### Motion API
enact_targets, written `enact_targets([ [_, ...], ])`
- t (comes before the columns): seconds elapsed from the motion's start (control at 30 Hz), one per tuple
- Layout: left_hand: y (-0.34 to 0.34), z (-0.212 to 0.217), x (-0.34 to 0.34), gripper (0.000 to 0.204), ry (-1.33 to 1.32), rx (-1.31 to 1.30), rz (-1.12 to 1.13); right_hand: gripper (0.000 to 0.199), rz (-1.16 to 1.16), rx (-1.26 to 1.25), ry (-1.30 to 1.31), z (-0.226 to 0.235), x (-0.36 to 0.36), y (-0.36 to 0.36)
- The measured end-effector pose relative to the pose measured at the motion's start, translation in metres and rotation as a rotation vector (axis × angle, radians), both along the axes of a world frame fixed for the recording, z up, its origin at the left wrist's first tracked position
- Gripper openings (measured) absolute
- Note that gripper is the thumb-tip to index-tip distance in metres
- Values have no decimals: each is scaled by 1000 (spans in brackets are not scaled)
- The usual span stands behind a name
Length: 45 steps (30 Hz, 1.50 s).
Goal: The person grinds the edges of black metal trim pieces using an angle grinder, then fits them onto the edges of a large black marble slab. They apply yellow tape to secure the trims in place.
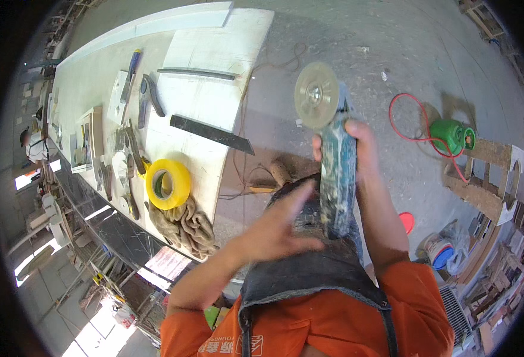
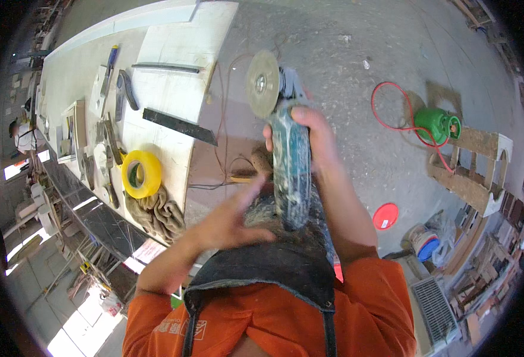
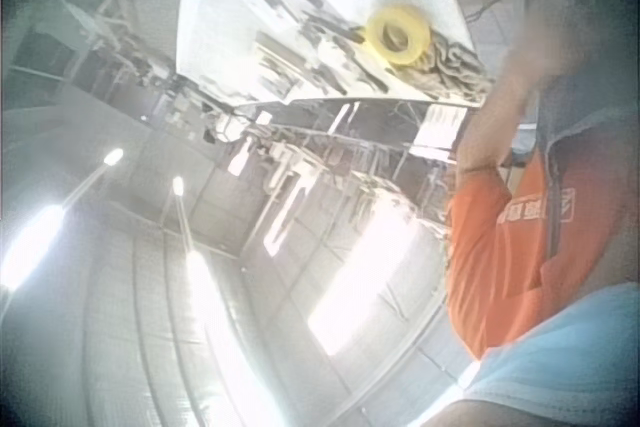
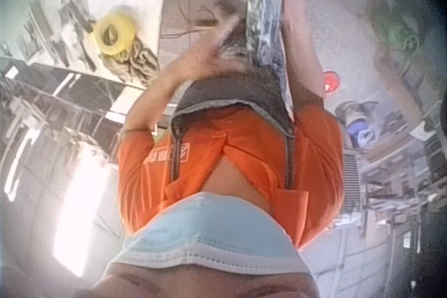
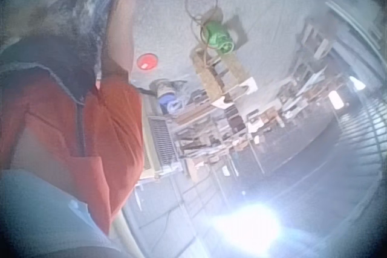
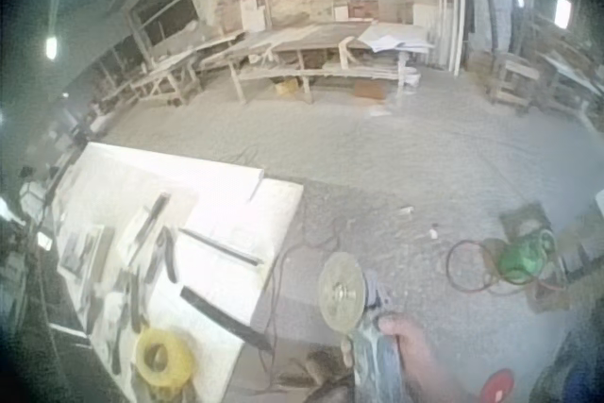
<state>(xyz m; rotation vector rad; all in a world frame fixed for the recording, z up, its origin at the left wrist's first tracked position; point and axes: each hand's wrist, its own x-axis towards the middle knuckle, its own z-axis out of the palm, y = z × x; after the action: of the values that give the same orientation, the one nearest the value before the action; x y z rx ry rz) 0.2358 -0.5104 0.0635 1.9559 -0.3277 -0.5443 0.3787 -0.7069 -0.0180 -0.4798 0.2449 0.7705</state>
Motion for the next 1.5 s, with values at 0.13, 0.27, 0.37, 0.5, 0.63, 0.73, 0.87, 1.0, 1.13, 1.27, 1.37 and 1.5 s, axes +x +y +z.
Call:
enact_targets([
  [0.13, -36, -3, -3, 117, 105, 27, 192, 56, -165, -150, -19, 10, 11, 15],
  [0.27, -42, -13, -7, 120, 153, 124, 189, 58, -246, -160, -39, 0, 8, 13],
  [0.37, -41, -13, -9, 110, 161, 129, 159, 64, -222, -275, -52, -6, 6, 6],
  [0.5, 13, -29, 8, 89, -112, 65, -37, 77, -14, -389, 50, 3, -1, -13],
  [0.63, 118, -65, 60, 69, -544, 609, 169, 84, 146, -335, 98, 7, -40, -7],
  [0.73, 150, -79, 81, 62, -625, 652, 90, 80, 273, -395, 206, 10, -57, 10],
  [0.87, 161, -102, 84, 58, -630, 571, 20, 92, 355, -424, 185, 8, -61, 27],
  [1.0, 161, -106, 87, 53, -636, 545, 25, 92, 390, -387, 193, -5, -60, 31],
  [1.13, 159, -107, 84, 48, -632, 563, 33, 92, 416, -406, 199, -4, -60, 35],
  [1.27, 161, -106, 85, 47, -631, 544, 27, 93, 444, -429, 188, -1, -60, 38],
  [1.37, 159, -103, 85, 45, -602, 553, 34, 94, 453, -413, 172, -2, -59, 40],
  [1.5, 159, -104, 85, 45, -604, 541, 45, 82, 418, -367, 198, -3, -61, 39],
])
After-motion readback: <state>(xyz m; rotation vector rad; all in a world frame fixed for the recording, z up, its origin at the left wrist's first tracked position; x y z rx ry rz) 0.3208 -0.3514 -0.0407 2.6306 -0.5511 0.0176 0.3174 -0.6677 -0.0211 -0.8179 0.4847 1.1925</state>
